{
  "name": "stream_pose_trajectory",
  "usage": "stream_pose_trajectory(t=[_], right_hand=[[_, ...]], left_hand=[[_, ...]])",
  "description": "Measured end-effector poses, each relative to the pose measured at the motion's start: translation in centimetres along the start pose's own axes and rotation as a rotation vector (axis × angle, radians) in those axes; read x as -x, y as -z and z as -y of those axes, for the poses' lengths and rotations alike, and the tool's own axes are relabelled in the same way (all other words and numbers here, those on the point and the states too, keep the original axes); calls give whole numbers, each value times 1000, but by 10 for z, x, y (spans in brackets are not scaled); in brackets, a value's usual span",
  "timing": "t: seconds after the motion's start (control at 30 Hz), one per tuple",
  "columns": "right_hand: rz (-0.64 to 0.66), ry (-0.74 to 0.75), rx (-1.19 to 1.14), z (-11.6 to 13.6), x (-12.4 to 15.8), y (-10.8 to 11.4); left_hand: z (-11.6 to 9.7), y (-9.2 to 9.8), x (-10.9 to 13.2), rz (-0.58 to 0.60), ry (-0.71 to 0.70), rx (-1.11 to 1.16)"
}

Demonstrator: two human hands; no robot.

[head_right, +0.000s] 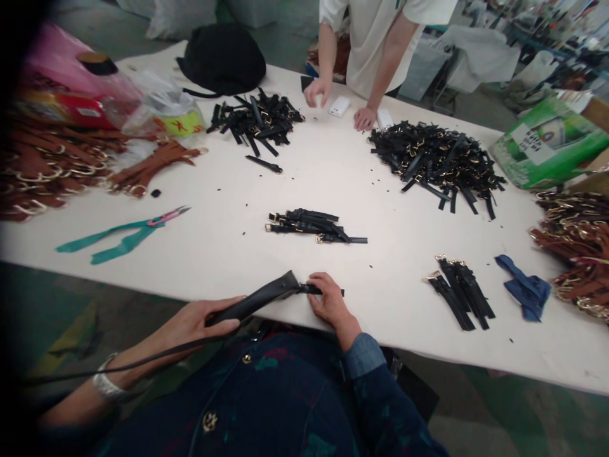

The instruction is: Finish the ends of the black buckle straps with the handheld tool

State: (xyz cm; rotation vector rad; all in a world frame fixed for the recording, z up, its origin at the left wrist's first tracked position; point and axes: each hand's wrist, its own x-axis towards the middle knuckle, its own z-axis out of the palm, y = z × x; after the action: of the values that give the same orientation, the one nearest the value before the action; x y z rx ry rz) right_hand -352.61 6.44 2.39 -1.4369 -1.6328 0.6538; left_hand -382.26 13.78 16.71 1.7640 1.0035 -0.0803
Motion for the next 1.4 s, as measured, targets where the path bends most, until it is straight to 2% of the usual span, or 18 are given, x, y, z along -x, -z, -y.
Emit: stream_pose_trajectory(t=[0.13, 0.27, 0.47, 0.67, 0.8, 1.0, 1.27, 1.4], right_hand=[[26, -38, 7, 0, 0, 2], [36, -40, -7, -1, 0, 3], [15, -43, -7, 2, -1, 3], [-2, -48, 5, 4, -1, 2], [8, -30, 22, 3, 0, 1], [4, -37, 21, 3, 1, 0], [17, -33, 19, 0, 1, -1], [18, -47, 63, 2, 3, 0]], left_hand=[[-6, -8, -5, -28, 13, -172], [-6, -11, 3, -26, 57, -326], [-15, -18, 4, -76, 106, -362], [-15, -25, -9, -100, 51, -267], [-4, -15, 0, -107, -8, -77], [15, -4, 17, -44, 67, -36], [0, -14, -5, -88, -16, 46], [5, -11, -2, -88, -17, 95]])
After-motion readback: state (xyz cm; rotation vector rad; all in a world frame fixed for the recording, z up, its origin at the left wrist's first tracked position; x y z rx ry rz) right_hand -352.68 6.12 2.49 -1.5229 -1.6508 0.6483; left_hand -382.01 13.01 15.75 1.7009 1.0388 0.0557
